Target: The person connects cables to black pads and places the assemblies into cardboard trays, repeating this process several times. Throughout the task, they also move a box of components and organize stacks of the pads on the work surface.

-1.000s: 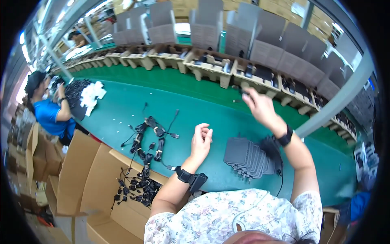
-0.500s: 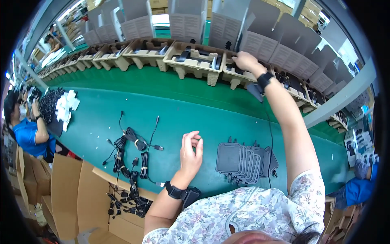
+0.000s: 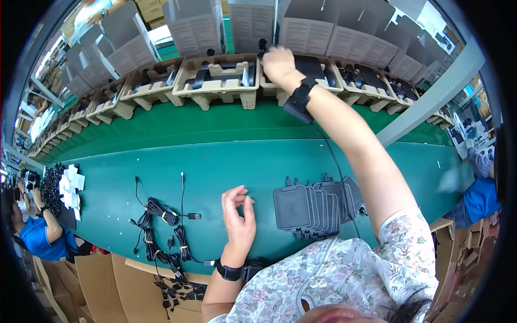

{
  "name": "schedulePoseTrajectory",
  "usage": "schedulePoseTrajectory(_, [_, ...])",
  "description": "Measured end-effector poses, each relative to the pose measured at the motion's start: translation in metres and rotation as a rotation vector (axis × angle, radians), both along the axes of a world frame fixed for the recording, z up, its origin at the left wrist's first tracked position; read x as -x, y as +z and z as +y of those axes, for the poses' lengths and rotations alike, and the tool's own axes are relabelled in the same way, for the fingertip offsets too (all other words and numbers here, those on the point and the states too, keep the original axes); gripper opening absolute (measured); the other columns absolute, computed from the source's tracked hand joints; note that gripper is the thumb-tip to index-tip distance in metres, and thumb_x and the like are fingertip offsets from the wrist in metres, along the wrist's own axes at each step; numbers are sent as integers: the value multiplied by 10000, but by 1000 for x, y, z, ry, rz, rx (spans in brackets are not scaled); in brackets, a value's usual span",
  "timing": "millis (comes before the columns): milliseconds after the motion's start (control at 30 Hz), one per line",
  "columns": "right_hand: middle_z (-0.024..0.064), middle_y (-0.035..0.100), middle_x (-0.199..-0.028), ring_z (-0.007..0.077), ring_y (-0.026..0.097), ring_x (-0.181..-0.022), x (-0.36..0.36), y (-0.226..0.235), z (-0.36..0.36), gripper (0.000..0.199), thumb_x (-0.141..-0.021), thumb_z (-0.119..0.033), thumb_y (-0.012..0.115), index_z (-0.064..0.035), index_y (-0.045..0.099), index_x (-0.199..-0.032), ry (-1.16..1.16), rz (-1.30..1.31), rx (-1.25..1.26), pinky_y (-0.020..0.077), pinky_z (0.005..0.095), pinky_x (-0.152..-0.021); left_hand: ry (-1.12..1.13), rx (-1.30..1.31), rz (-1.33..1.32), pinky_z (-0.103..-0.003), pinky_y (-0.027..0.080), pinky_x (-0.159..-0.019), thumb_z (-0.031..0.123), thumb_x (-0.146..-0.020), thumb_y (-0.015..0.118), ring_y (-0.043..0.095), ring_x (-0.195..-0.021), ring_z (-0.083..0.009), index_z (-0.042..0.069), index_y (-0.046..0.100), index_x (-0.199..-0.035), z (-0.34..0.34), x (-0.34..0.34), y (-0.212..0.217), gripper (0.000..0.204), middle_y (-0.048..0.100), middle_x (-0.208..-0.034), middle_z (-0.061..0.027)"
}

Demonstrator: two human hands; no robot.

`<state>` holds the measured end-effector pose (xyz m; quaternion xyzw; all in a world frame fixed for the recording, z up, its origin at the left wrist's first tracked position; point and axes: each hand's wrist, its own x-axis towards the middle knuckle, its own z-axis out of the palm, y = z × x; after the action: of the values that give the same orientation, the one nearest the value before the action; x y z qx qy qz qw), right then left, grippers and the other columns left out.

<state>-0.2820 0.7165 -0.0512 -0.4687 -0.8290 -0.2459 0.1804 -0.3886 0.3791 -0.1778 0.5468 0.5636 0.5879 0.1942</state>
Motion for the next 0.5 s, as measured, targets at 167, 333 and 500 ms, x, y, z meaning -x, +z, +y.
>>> schedulePoseTrajectory(167, [266, 605, -957, 387, 591, -929, -9, 2, 17, 309, -830, -202, 528, 29, 574, -1029, -3, 438, 396, 475, 450, -795, -9, -15, 9, -264, 462, -667, -73, -835, 490, 557, -728, -148, 11, 475, -1092, -3, -4, 1, 271, 492, -996, -118])
schedulePoseTrajectory(333, [265, 618, -922, 386, 605, -899, 2, -25, 26, 222, -776, -90, 525, 26, 614, -943, -15, 393, 252, 490, 434, -780, 0, -4, 2, -263, 464, -640, -97, -818, 491, 559, -717, -158, 3, 499, -1053, 2, -3, -5, 256, 497, -993, -133])
schedulePoseTrajectory(500, [211, 635, -930, 347, 613, -906, -3, -49, 34, 272, -727, -64, 568, -11, 616, -990, 53, 172, 151, 493, 424, -775, 14, 6, 3, -260, 463, -632, -91, -826, 491, 559, -719, -155, 0, 513, -1027, 15, -1, -12, 221, 498, -999, -131])
